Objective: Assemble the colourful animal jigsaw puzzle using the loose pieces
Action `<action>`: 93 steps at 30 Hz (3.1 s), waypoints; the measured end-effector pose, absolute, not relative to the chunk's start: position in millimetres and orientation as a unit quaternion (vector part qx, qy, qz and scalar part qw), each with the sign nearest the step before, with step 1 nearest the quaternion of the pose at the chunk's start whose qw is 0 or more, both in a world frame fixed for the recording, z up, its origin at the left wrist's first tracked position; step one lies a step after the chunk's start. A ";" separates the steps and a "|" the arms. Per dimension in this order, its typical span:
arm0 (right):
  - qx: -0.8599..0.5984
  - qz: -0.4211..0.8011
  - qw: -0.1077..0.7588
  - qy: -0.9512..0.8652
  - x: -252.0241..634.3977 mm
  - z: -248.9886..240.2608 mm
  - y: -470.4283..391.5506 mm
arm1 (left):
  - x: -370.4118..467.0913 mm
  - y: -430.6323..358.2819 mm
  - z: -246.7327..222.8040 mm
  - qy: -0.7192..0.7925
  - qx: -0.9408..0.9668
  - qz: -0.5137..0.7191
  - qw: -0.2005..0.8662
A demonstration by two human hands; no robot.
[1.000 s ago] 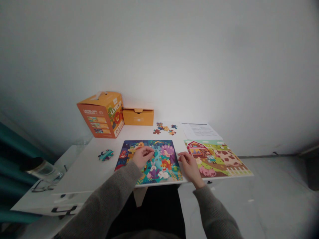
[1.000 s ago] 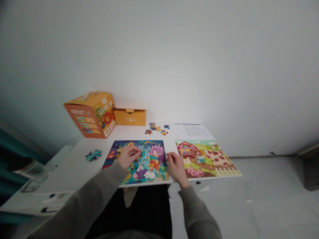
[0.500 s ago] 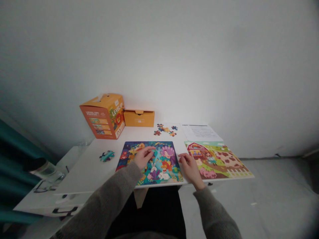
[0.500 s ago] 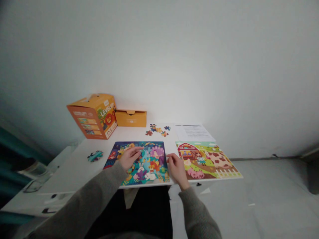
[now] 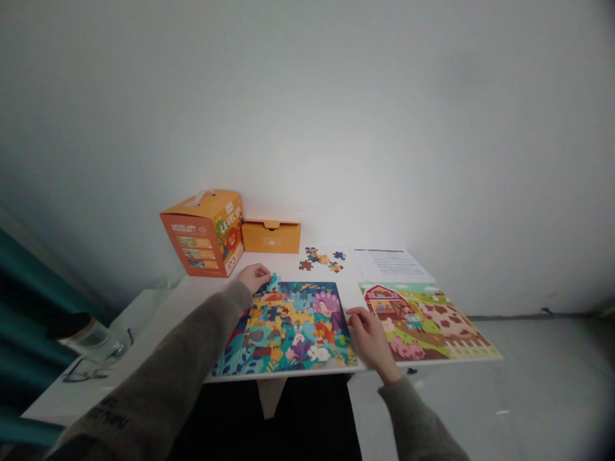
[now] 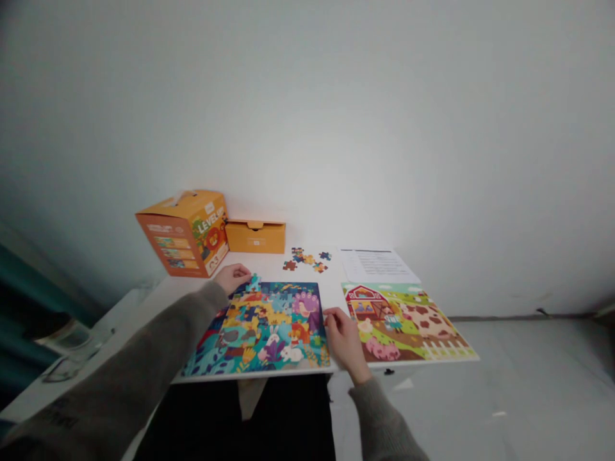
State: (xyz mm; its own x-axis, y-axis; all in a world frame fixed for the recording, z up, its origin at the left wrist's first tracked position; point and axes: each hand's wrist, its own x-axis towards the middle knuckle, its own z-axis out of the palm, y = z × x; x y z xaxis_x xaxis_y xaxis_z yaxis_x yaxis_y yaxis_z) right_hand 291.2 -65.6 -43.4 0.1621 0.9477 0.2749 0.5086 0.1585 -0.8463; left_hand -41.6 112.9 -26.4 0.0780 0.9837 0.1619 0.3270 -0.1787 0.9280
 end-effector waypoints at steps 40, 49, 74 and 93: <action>-0.711 0.010 0.231 -0.664 300.7 -28.4 115.2 | -74.5 113.9 -28.3 0.451 0.648 0.469 0.397; -0.676 0.008 0.178 -0.715 276.4 -35.7 152.0 | -74.3 117.7 -41.1 0.460 0.682 0.446 0.353; -0.505 0.169 0.273 -0.801 221.3 -7.2 93.6 | -57.6 105.7 -41.2 0.265 0.862 0.408 0.142; -0.388 0.392 0.304 -0.777 190.3 27.7 19.3 | -34.4 33.6 3.3 0.344 0.749 0.411 0.390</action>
State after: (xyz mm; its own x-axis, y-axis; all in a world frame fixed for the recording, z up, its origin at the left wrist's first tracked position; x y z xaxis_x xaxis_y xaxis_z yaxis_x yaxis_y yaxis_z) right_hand 190.3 19.3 27.7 -0.5143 0.8407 0.1691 0.3644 0.3928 -0.8443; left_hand -34.4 33.6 3.3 0.4267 0.8350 0.3476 0.1952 -0.4603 0.8661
